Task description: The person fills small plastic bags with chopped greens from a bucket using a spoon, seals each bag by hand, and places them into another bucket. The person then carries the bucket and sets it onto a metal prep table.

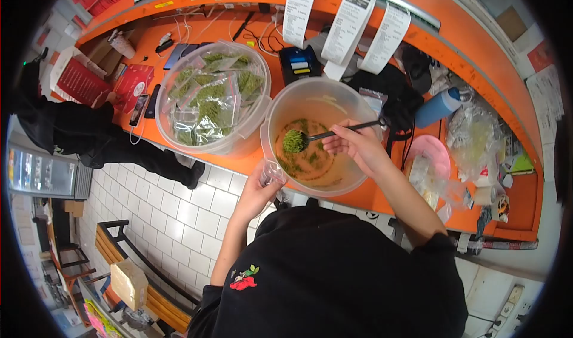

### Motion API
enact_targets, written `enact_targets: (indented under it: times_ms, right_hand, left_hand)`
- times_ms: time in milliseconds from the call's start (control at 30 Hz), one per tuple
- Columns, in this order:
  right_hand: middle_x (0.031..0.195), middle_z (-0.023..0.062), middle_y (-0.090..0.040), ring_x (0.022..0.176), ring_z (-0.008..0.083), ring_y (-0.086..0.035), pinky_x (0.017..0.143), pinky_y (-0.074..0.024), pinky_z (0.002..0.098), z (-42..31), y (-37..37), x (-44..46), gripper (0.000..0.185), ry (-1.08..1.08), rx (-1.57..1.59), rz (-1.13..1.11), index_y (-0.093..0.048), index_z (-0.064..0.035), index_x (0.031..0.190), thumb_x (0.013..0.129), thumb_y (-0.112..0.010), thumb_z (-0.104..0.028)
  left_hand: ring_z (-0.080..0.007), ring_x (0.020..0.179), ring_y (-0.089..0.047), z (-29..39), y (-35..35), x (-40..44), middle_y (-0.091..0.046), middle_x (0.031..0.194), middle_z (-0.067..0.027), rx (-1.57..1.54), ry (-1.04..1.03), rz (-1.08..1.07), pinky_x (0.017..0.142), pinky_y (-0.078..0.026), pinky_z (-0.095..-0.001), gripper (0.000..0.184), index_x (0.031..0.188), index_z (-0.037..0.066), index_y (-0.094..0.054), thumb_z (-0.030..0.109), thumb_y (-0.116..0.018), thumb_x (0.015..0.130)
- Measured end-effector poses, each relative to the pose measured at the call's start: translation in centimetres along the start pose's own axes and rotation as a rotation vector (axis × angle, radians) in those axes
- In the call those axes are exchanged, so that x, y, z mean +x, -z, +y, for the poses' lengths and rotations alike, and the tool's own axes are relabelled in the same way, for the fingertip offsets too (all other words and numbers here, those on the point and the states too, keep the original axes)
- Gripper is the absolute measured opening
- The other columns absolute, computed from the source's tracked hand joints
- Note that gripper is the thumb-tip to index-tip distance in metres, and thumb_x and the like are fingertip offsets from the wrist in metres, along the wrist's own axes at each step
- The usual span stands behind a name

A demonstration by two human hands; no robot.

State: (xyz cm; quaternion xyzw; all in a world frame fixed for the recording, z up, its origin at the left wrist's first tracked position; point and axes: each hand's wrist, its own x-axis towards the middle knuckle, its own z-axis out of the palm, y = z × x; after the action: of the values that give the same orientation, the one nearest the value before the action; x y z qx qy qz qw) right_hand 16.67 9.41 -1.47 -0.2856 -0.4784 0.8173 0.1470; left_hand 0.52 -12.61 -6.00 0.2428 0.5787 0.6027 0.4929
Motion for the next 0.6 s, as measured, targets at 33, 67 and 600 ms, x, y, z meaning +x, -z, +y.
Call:
enact_targets:
  times_ms: [33,67,600]
  right_hand:
    - [0.091,0.0167,-0.069,0.081,0.0214,-0.069,0.074,-0.0559,0.0324,-0.5,0.0,-0.4,0.013,0.045,0.033,0.032,-0.056,-0.0026,0.097,0.095,-0.059,-0.015]
    - [0.091,0.0167,-0.069,0.081,0.0214,-0.069,0.074,-0.0559,0.0324,-0.8,0.1,-0.7,0.013,0.058,0.023,0.022,-0.056,-0.0026,0.097,0.095,-0.059,-0.015]
    - [0.082,0.0149,-0.068,0.074,0.0186,-0.068,0.069,-0.0554,0.0289,-6.8,-2.9,-4.8,0.012,0.406,-0.064,0.133,-0.057,-0.0011,0.088,0.094,-0.059,-0.011]
  left_hand:
    - [-0.0084,0.064,-0.056,0.5,0.3,0.1,-0.063,0.087,-0.0021,-0.001,-0.019,0.004,0.055,-0.044,-0.0229,0.043,0.123,0.006,-0.052,0.02,-0.07,0.087]
    - [-0.0129,0.07,-0.06,0.9,0.5,0.2,-0.065,0.091,-0.0053,0.261,-0.069,0.035,0.061,-0.047,-0.0269,0.043,0.121,0.004,-0.053,0.021,-0.071,0.086]
    - [-0.0188,0.071,-0.064,8.4,-2.8,3.5,-0.068,0.086,-0.0077,0.673,-0.38,0.055,0.065,-0.05,-0.0323,0.041,0.111,0.008,-0.06,0.024,-0.078,0.077]
